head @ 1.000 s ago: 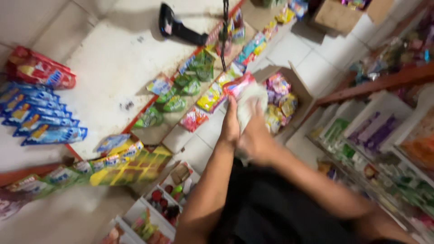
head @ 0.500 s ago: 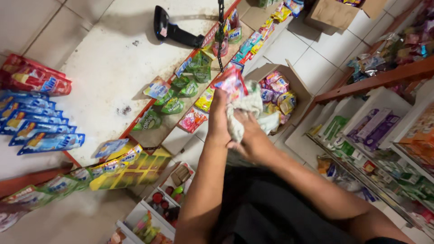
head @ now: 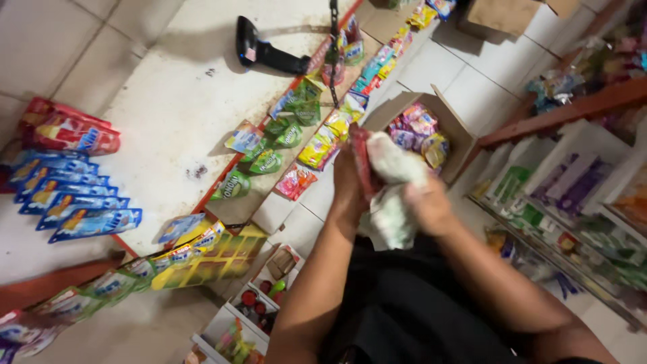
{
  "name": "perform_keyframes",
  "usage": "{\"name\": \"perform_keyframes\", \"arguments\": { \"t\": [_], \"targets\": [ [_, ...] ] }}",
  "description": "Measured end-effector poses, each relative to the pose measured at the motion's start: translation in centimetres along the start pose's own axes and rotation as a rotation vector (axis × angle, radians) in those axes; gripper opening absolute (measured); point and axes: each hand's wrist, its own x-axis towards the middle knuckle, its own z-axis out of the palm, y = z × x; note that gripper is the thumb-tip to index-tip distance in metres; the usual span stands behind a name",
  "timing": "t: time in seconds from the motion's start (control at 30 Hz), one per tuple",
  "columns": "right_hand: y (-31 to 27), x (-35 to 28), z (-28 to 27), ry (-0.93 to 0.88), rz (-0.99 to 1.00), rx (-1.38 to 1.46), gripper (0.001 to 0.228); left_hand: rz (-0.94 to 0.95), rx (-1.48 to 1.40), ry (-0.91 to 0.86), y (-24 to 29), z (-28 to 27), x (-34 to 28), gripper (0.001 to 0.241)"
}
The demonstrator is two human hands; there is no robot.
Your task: The person picks up individual detergent packets from a cardboard box on the floor, wipes each one with a cloth, scans them with a handheld barcode scanner, and organizes them on a shelf or back into a container.
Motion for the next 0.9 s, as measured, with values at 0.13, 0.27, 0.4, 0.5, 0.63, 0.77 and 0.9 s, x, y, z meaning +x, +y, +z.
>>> {"name": "perform_keyframes", "arguments": {
  "t": [0.13,0.27,0.4,0.5,0.63,0.77,0.9],
  "targets": [
    [-1.0,-0.9,2.4,-0.201,-0.361,-0.449,0.061,0.467,0.507,0.277,-2.3,0.3,-0.4,0.049],
    [-3.0,2.2,2.1,-0.303,-0.406,-0.654,0.072,0.078,0.375,-0.136,-1.3,1.0,-0.9,0.057],
    [-3.5,4.1,1.8,-0.201,-0.426,-0.779,0.074,-0.169,-0.417,-0.077,-0.3,2.8,-1.6,0.069],
    [-3.8,2.8,1.8,-0.236,-0.446,-0.791,0.081,-0.097,-0.510,-0.444,0.3,4.7,-0.9,0.079],
    [-4.8,2.8,0.8,-0.502,-0.411,-1.091,0.073,-0.044,-0.408,-0.386,0.8,6.6,0.0,0.081],
    [-5.5,6.9,-1.6,-0.279,-0.497,-0.832,0.080,-0.071,-0.235,-0.120,-0.8,7.9,-1.5,0.078],
    [-6.3,5.7,-2.6,-0.272,-0.484,-0.676,0.084,0.056,-0.252,-0.136,-2.0,8.4,-2.2,0.083]
  ]
}}
